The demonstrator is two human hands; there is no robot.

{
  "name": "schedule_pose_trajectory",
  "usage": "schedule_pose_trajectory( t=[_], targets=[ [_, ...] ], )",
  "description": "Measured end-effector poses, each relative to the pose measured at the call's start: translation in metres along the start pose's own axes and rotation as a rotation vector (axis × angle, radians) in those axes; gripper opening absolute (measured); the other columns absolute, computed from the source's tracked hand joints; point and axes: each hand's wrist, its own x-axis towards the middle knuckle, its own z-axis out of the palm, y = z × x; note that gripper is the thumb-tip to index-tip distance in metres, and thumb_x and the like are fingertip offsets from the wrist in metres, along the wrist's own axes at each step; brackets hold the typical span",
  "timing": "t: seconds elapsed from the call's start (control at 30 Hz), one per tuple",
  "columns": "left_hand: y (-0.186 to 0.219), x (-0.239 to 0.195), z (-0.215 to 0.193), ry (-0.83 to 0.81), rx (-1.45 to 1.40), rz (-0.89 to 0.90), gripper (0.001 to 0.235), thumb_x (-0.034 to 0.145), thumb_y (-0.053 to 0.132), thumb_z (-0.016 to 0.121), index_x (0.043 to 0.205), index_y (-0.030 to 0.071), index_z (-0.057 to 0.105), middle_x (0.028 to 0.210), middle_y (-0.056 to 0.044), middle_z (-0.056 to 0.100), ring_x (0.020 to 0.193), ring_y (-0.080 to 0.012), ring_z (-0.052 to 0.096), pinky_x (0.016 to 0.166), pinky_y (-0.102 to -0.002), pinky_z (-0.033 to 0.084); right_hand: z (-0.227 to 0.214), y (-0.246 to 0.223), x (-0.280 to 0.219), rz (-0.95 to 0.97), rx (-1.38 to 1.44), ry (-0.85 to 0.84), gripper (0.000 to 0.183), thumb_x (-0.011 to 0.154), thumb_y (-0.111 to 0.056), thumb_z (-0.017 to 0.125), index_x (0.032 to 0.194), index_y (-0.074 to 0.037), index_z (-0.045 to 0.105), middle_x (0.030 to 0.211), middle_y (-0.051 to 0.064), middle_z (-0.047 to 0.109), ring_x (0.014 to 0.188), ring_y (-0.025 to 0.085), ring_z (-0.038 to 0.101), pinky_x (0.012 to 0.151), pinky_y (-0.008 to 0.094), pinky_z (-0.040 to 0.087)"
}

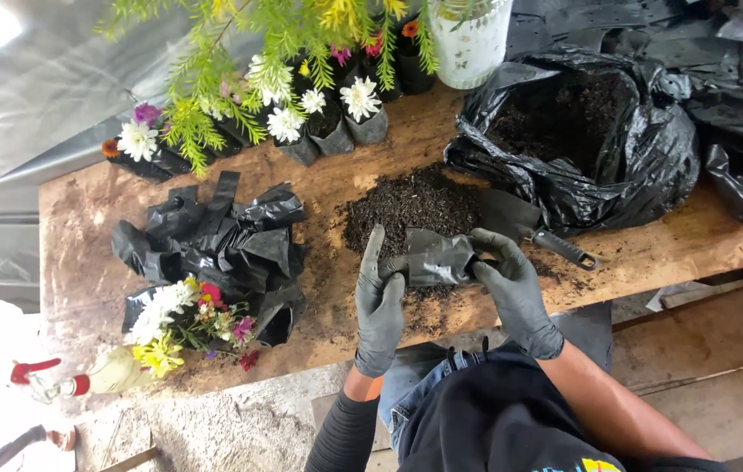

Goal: The person places a white flower into a black plastic bag, then uses a trowel to scoop soil from a pile on the table and fill the bag. They continue to add soil and adjust the bag to prepare it for planting.

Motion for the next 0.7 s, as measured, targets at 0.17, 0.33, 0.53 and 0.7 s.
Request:
schedule_pose_trajectory(
  t=[0.17, 0.33, 0.53, 0.7],
  targets=[
    [-0.003, 0.008, 0.011, 0.08, 0.142, -0.018, 0.047, 0.091, -0.011, 0.053, 0.135, 0.005, 0.052, 0.1, -0.011, 0.074, 0.096, -0.0154, 0.069, 0.086, -0.035, 0.058, -0.016, 0.012, 0.004, 0.042, 0.088, 0.035, 0.036, 0.095, 0.003, 0.062, 0.131, -0.001, 0.065, 0.124, 0.019, 0.071, 0.099, 0.022, 0.073, 0.083, 0.031, 0.063],
    [-0.023, 0.01, -0.004, 0.025, 0.209, -0.055, 0.022, 0.082, -0.008, 0.073, 0.092, 0.007, 0.06, 0.084, -0.007, 0.073, 0.082, -0.0106, 0.069, 0.073, -0.03, 0.056, -0.009, 0.006, 0.002, 0.034, 0.127, 0.085, 0.032, 0.094, 0.002, 0.064, 0.126, 0.001, 0.066, 0.116, 0.016, 0.074, 0.094, 0.019, 0.074, 0.079, 0.028, 0.064],
    [-0.026, 0.008, -0.011, -0.318, 0.707, 0.2, 0.01, 0.083, -0.001, 0.077, 0.076, 0.005, 0.077, 0.072, -0.015, 0.077, 0.075, -0.0364, 0.076, 0.075, -0.036, 0.062, -0.009, 0.001, -0.003, 0.07, 0.006, 0.143, 0.018, 0.097, -0.006, 0.062, 0.112, -0.003, 0.071, 0.104, 0.009, 0.077, 0.079, 0.011, 0.07, 0.062, 0.017, 0.056],
    [-0.12, -0.026, -0.071, -0.359, 1.145, 0.481, 0.055, 0.079, 0.022, 0.074, 0.122, -0.007, 0.056, 0.099, -0.018, 0.064, 0.068, -0.0304, 0.068, 0.057, -0.038, 0.06, -0.011, -0.019, -0.008, 0.053, -0.167, -0.063, 0.037, 0.099, -0.034, 0.059, 0.122, -0.01, 0.073, 0.114, 0.004, 0.074, 0.106, 0.015, 0.07, 0.092, 0.029, 0.055]
  ],
)
